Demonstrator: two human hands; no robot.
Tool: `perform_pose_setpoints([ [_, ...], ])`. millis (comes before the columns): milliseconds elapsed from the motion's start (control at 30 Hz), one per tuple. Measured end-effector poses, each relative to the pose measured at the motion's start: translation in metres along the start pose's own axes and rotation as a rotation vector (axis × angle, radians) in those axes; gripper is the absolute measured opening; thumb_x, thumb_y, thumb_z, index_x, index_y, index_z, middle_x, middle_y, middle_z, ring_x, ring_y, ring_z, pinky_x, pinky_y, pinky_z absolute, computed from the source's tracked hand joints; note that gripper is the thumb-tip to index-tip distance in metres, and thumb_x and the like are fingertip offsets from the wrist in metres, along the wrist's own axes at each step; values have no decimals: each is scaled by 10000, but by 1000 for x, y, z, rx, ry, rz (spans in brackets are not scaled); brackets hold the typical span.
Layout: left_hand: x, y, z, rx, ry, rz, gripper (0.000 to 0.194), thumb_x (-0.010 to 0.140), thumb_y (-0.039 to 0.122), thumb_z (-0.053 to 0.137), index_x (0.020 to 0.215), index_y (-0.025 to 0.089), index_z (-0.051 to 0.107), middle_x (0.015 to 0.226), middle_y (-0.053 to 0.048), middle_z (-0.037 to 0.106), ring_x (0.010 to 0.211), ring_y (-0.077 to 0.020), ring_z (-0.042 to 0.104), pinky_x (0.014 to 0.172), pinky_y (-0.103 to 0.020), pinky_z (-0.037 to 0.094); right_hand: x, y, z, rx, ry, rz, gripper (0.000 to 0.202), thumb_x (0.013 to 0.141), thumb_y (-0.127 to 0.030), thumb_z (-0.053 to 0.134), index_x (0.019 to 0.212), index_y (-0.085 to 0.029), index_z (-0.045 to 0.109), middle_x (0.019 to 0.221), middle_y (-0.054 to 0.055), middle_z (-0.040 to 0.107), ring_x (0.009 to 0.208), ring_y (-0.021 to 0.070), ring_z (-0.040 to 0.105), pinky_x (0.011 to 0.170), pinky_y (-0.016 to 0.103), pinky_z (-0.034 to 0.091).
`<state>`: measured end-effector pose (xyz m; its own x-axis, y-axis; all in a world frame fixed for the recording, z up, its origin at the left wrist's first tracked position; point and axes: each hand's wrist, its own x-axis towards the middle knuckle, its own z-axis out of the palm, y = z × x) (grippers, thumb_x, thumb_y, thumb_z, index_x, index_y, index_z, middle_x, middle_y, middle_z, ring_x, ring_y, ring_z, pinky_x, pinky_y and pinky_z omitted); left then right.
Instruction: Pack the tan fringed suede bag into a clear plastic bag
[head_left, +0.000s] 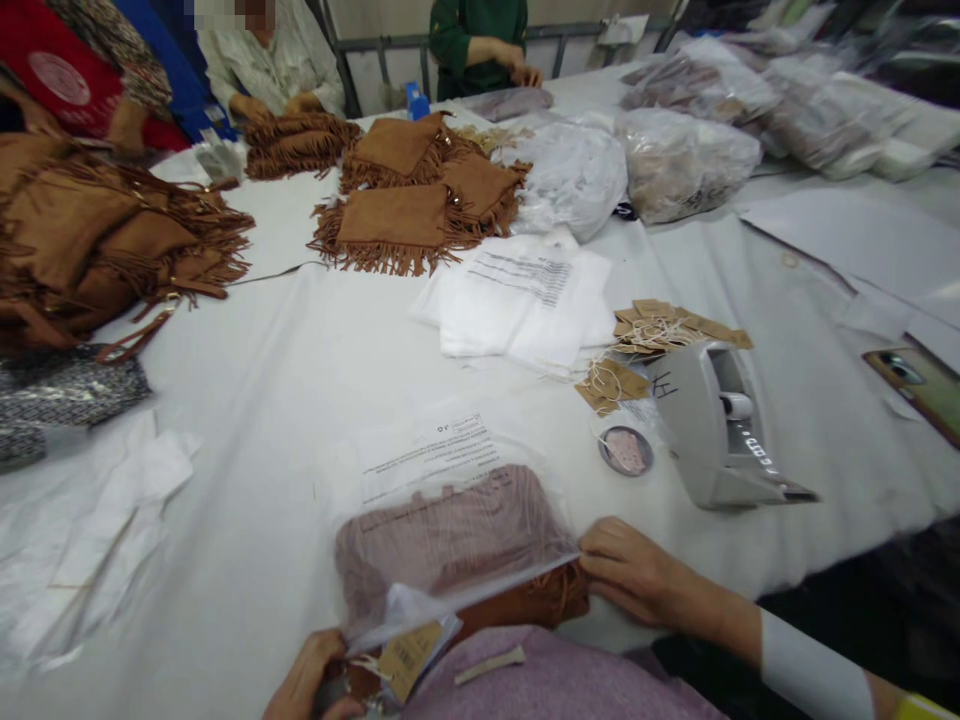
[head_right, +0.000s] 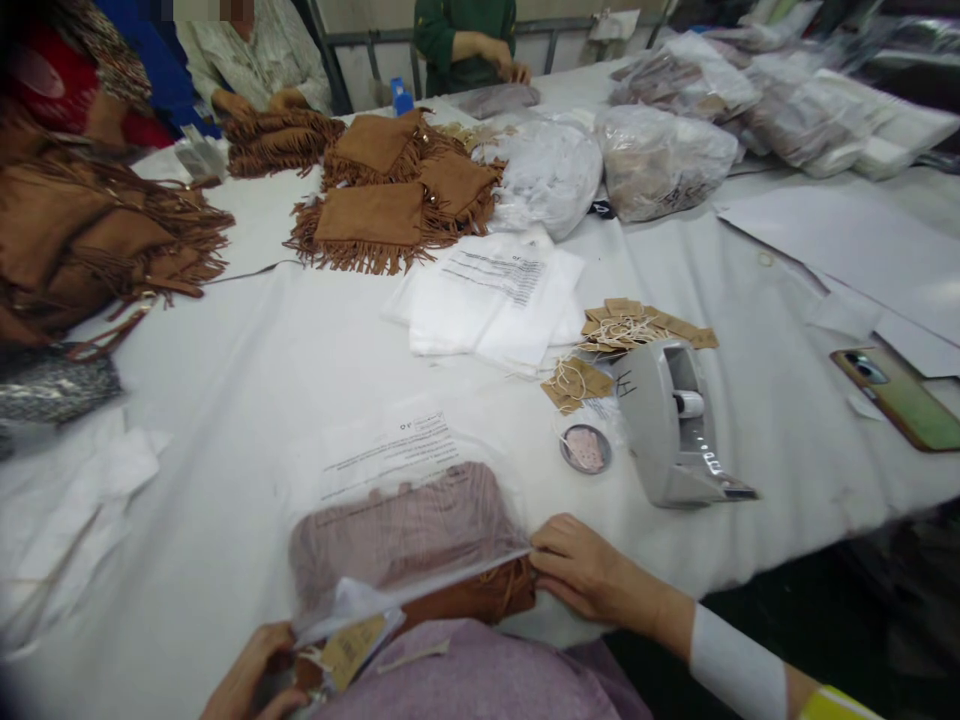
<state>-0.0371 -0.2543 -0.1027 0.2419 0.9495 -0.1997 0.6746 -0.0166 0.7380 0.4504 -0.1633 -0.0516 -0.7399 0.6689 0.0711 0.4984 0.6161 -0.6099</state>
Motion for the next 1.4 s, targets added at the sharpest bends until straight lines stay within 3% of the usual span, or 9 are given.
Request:
perform_pose_setpoints([
  [167, 1, 11, 4, 56, 89, -26, 253, 809, 453, 630, 889, 213, 614, 816, -36, 658, 699, -166, 636, 639, -250, 558, -7, -16, 13, -146, 146, 11, 268, 908, -313, 577, 1127, -159, 563, 975, 117, 605, 900, 260, 539, 828, 437, 462],
  [367, 19, 32, 9, 100, 229, -103, 209, 882, 416, 539, 811, 220, 517, 727, 15, 535, 637, -132, 522, 606, -238, 478, 16, -8, 29, -215, 381, 37, 117, 956, -202, 503, 1033, -151, 574, 804, 65, 576, 713, 202, 525, 657, 337, 437],
  [600, 36, 32, 18, 326, 509, -17, 236, 880, 233, 441, 647, 225, 410, 548, 64, 395, 490, -102, 402, 522, -228, 324, 33, -11, 33, -440, 509, 28, 272, 973, -164, 472, 714, -194, 547, 580, -4, 474, 529, 151, 452, 531, 308, 325],
  [767, 87, 52, 21, 363, 616, -242, 297, 897, 288, 401, 610, 224, 360, 509, 64, 334, 475, -111, 340, 533, -264, 228, 75, -1, 43, -549, 548, 255, 374, 1006, -231, 379, 682, -189, 560, 540, 13, 529, 497, 148, 491, 510, 304, 304],
  [867, 129, 71, 0, 235, 654, -349, 289, 893, 343, 416, 631, 225, 382, 516, 65, 352, 489, -116, 338, 537, -258, 222, 115, 11, 35, -579, 551, 504, 358, 995, -263, 373, 729, -167, 592, 520, 9, 532, 437, 134, 458, 459, 289, 247],
  [933, 139, 79, -17, 132, 692, -341, 296, 872, 376, 456, 632, 224, 373, 533, 69, 374, 510, -111, 369, 552, -237, 273, 126, 16, 27, -592, 561, 478, 354, 991, -248, 351, 771, -156, 613, 549, 12, 558, 446, 133, 481, 454, 278, 255],
  [1100, 93, 73, -7, -17, 757, -370, 302, 807, 481, 540, 667, 222, 470, 600, 66, 439, 572, -119, 447, 611, -234, 359, 88, 9, 34, -597, 609, 143, 397, 1010, -208, 329, 721, -171, 598, 595, 10, 586, 527, 134, 575, 528, 248, 385],
  [1233, 58, 67, 18, -142, 747, -400, 238, 783, 456, 545, 738, 222, 547, 644, 52, 478, 632, -141, 492, 650, -254, 382, 56, -2, 47, -540, 583, 95, 316, 1010, -231, 360, 897, -154, 644, 710, 39, 651, 653, 160, 642, 604, 236, 478],
  [1400, 54, 71, 12, -208, 913, -543, 295, 743, 522, 572, 725, 230, 531, 548, 89, 309, 530, -127, 388, 592, -265, 333, 40, -16, 37, -557, 521, 79, 389, 1019, -200, 301, 847, -181, 650, 708, 6, 638, 558, 107, 616, 504, 197, 463],
])
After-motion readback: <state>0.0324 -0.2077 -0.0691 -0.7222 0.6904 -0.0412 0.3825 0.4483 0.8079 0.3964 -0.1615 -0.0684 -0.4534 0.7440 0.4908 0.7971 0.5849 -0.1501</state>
